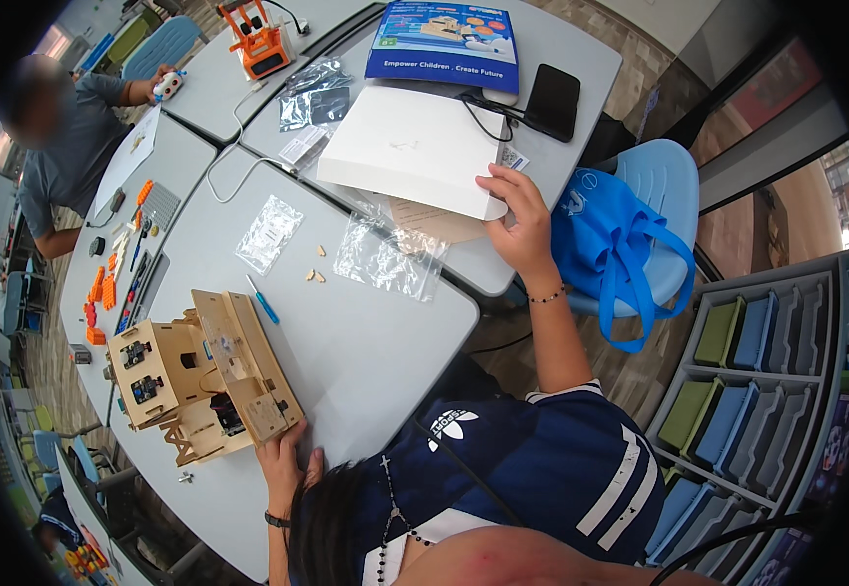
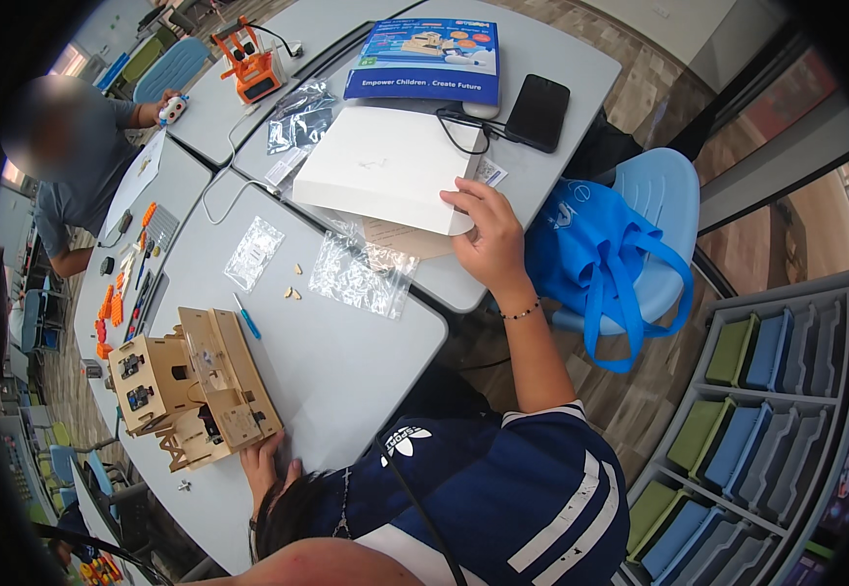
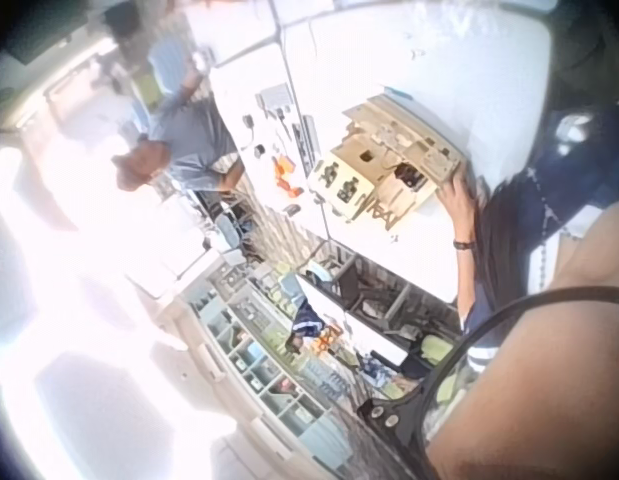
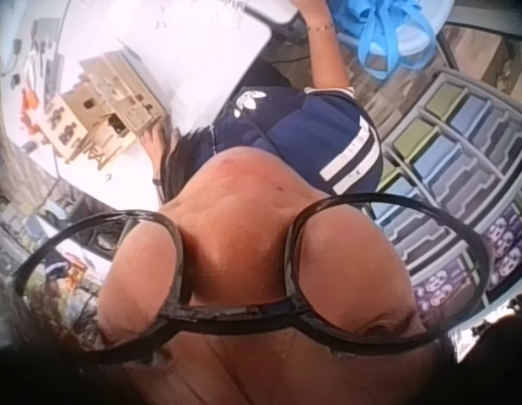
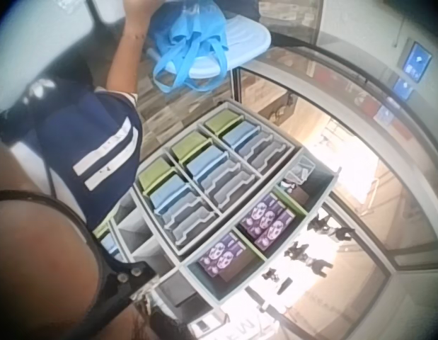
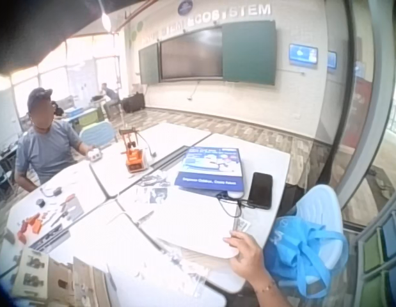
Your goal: The person assembles a small wooden electronic kit by inserting a cylindrical component, connecting wires, and using a screwdriver to secure parts. They then open a white box and remove packaged components and a small robot toy.
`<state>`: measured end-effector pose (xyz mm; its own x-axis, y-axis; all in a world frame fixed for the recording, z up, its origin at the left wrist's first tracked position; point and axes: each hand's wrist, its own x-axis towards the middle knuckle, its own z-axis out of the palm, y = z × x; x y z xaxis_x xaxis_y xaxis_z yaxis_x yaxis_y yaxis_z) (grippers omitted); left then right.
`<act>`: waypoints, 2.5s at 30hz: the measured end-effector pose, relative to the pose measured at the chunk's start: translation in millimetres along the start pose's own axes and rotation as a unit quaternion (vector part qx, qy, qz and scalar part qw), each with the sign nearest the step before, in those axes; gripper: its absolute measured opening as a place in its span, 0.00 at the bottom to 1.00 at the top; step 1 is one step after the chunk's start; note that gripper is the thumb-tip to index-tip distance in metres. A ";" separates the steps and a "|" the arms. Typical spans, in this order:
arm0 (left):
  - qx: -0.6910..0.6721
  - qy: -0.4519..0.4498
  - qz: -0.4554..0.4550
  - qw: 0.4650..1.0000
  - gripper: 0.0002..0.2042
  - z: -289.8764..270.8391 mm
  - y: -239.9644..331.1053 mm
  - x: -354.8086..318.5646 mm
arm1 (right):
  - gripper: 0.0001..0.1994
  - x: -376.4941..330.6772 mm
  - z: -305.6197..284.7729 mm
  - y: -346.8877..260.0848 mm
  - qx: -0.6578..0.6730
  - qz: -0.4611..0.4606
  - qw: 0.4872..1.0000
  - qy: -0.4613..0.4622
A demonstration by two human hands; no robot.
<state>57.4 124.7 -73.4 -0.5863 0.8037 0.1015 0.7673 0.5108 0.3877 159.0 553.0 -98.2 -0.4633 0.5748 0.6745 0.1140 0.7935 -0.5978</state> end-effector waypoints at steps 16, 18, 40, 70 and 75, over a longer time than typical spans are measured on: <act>0.008 0.006 0.009 1.000 0.24 -1.2 3.4 0.9 | 0.22 -0.5 -0.9 -1.0 -0.004 0.007 1.000 -0.002; 0.005 0.004 0.006 1.000 0.24 -1.6 4.2 1.5 | 0.22 -0.2 -1.1 -0.9 -0.003 0.009 1.000 -0.002; -0.025 0.009 0.019 0.999 0.21 -11.5 3.3 13.6 | 0.22 2.0 -0.9 -1.8 0.008 0.001 1.000 -0.026; 0.443 0.265 0.118 0.849 0.17 -39.4 25.5 39.7 | 0.20 7.0 7.1 19.0 0.034 -0.050 0.998 -0.018; 0.419 0.278 0.116 0.857 0.16 -30.8 29.1 43.8 | 0.20 7.5 7.9 17.9 0.037 -0.045 0.998 -0.016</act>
<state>46.0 165.3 -29.5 -0.2475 0.7629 0.5972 0.6600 0.5840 -0.4725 150.7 569.9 -107.2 -0.4973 0.4948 0.7126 0.0064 0.8235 -0.5673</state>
